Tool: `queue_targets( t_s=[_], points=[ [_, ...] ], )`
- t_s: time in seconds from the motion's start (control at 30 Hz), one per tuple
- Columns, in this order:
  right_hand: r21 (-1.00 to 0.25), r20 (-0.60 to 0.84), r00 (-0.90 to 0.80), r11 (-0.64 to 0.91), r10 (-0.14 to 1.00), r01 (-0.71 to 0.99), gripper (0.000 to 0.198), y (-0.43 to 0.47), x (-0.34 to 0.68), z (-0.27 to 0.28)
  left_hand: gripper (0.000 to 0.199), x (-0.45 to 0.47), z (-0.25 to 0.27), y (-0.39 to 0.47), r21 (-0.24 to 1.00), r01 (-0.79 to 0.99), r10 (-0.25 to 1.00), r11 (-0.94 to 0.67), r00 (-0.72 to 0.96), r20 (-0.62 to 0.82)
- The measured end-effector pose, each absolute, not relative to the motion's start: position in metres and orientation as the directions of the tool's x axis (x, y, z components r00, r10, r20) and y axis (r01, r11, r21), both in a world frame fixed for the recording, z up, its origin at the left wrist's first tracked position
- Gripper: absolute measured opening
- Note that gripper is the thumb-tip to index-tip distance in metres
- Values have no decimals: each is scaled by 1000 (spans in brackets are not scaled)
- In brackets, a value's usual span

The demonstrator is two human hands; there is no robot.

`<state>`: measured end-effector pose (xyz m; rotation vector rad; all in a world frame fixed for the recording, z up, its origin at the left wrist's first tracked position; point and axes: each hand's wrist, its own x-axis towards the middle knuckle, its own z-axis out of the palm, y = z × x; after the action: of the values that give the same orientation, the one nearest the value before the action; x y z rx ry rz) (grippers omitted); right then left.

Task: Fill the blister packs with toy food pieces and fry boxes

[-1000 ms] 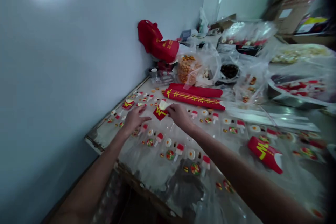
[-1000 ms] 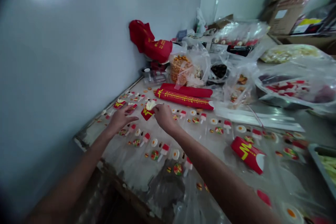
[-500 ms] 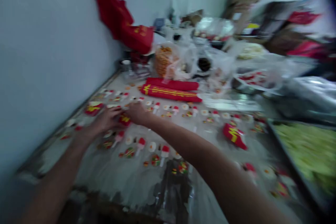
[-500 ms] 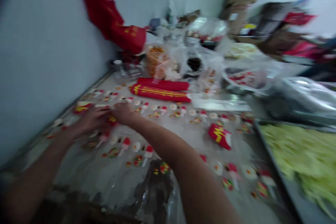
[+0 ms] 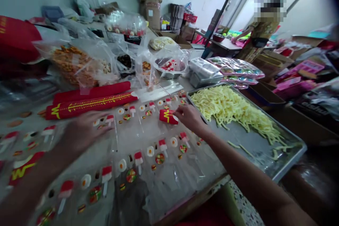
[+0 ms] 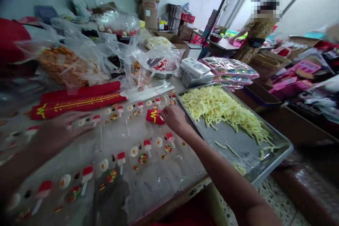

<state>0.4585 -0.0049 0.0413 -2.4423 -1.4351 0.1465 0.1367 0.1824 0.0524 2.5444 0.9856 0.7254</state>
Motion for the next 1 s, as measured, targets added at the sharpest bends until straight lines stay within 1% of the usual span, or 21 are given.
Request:
queue_targets(
  t_s=[0.03, 0.07, 0.1, 0.13, 0.17, 0.2, 0.3, 0.33, 0.4, 0.43, 0.5, 0.57, 0.63, 0.67, 0.73, 0.77, 0.8, 0.83, 0.9, 0.93, 1.0],
  points=[
    [-285, 38, 525, -494, 850, 821, 26, -12, 467, 36, 40, 179, 46, 176, 420, 390, 538, -819, 777, 327],
    [-274, 11, 535, -512, 845, 814, 29, -15, 471, 31, 40, 220, 41, 168, 380, 250, 374, -891, 878, 300],
    [-282, -13, 541, -522, 841, 805, 31, -15, 471, 25, 49, 259, 36, 158, 339, 169, 272, -926, 920, 284],
    [-314, -34, 550, -531, 835, 787, 32, -13, 469, 20, 62, 293, 32, 148, 300, 127, 212, -946, 940, 269],
    [-370, -51, 558, -535, 828, 760, 31, -10, 466, 16, 70, 322, 28, 140, 268, 114, 178, -957, 957, 227],
    [-442, -61, 566, -530, 822, 723, 28, -6, 464, 12, 72, 345, 25, 133, 257, 110, 160, -960, 970, 183],
    [-666, -52, 590, -468, 806, 581, 19, -2, 462, 9, 62, 380, 20, 125, 274, 88, 112, -958, 991, 73],
    [-727, -38, 599, -433, 800, 532, 17, -3, 462, 10, 59, 383, 19, 124, 282, 83, 109, -956, 991, 76],
    [-826, -22, 600, -352, 800, 440, 15, -11, 462, 13, 57, 382, 20, 121, 284, 89, 134, -955, 981, 143],
    [-860, -16, 589, -311, 808, 403, 14, -16, 462, 15, 57, 379, 20, 118, 281, 97, 155, -955, 968, 195],
    [-890, 1, 587, -267, 810, 370, 12, -29, 466, 19, 59, 372, 21, 116, 270, 96, 176, -958, 939, 294],
    [-880, 14, 628, -289, 778, 378, 12, -46, 474, 22, 62, 365, 21, 116, 265, 103, 196, -959, 915, 352],
    [-846, 28, 674, -342, 738, 410, 15, -65, 483, 25, 62, 360, 21, 117, 280, 131, 228, -951, 909, 349],
    [-817, 49, 686, -366, 726, 446, 16, -75, 485, 27, 67, 358, 23, 116, 279, 149, 245, -949, 906, 346],
    [-717, 119, 680, -411, 723, 563, 16, -92, 485, 31, 88, 359, 28, 103, 265, 176, 262, -948, 905, 335],
    [-650, 161, 659, -424, 734, 631, 17, -99, 482, 33, 101, 361, 31, 92, 254, 176, 257, -951, 908, 330],
    [-582, 197, 626, -423, 755, 694, 17, -105, 477, 36, 108, 365, 34, 77, 242, 162, 235, -957, 919, 316],
    [-521, 226, 585, -410, 779, 748, 18, -111, 473, 38, 108, 371, 36, 61, 237, 138, 209, -962, 928, 307],
    [-451, 248, 482, -340, 840, 825, 17, -123, 470, 43, 86, 383, 38, 30, 220, 92, 155, -971, 945, 289],
    [-444, 243, 436, -300, 866, 844, 17, -131, 474, 45, 78, 389, 37, 19, 215, 103, 165, -971, 942, 294],
    [-455, 196, 420, -298, 886, 839, 22, -148, 497, 48, 75, 399, 33, 6, 240, 177, 242, -955, 929, 280]
  ],
)
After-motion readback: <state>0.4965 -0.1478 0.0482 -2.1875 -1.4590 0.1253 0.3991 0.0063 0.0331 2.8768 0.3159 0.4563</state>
